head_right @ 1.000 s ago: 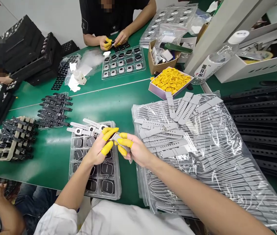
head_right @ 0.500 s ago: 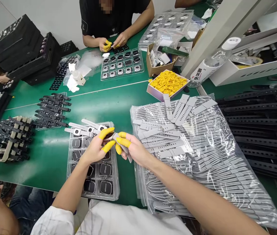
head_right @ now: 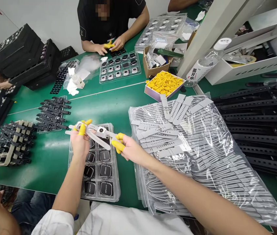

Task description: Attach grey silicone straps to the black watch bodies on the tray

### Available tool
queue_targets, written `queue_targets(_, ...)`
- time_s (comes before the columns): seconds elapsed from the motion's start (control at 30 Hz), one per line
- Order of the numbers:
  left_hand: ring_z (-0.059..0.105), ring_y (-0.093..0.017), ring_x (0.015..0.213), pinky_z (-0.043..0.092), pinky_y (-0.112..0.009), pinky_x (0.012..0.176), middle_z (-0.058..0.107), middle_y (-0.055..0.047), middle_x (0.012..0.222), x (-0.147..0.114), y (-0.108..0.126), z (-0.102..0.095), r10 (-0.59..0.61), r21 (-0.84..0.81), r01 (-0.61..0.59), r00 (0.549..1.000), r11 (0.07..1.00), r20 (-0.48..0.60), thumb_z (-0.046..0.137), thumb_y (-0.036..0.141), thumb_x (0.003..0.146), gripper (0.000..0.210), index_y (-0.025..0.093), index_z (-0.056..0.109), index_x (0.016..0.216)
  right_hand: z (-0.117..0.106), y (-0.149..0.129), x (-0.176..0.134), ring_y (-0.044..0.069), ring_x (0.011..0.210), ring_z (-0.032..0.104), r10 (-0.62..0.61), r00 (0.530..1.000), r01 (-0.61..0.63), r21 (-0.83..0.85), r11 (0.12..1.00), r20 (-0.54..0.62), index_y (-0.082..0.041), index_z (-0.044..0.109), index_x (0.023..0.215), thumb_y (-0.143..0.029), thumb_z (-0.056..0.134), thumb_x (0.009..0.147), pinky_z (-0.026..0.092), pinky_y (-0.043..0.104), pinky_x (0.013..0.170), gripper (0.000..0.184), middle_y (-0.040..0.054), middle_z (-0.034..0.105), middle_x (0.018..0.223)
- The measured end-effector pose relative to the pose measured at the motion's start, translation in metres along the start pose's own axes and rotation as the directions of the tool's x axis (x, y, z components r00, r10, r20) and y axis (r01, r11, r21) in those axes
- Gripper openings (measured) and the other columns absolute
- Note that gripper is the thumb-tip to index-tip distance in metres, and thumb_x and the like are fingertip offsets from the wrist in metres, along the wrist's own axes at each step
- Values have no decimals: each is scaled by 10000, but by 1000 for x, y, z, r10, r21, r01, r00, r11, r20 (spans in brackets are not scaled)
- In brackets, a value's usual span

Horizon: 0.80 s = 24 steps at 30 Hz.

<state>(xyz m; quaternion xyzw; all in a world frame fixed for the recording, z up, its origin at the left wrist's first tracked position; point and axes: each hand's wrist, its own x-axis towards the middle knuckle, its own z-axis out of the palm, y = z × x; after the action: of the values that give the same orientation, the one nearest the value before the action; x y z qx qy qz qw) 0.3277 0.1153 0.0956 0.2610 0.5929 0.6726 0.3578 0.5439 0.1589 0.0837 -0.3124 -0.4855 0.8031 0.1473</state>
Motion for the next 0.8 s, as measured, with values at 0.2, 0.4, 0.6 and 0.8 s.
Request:
queue_targets(0.2,676,-259,1209,568,-456,1030,693,-139,1332,-31,-21,17,72,361,-365,781,858,620,530,259,1018,368,209,607,1374,4,-1,-2,55,404,381,-91,996,88,147,985,16,-214,516,884,-568,668,904,320,226,433,385,-60,601,641)
queue_targets(0.4,607,-234,1268,517,-446,1088,617,-125,1365,-32,-17,13,163,332,-626,600,706,783,402,86,989,525,252,540,1468,4,-1,-3,59,404,339,28,994,-52,225,973,108,-201,555,839,-497,736,839,259,211,404,347,-63,539,540)
queue_targets(0.6,611,-240,1267,514,-444,1093,625,-128,1375,-31,-16,12,173,347,-637,609,688,774,417,124,1028,475,257,538,1468,1,-4,-3,58,405,293,36,995,-65,325,943,93,-197,584,825,-476,783,798,231,204,384,344,-75,486,504)
queue_targets(0.8,594,-241,1272,514,-442,1091,590,-128,1365,-34,-14,13,188,356,-673,595,648,782,380,127,1036,514,276,478,1518,1,-2,-1,55,397,250,43,994,-80,390,918,102,-198,585,816,-438,761,819,226,205,389,297,-81,464,494)
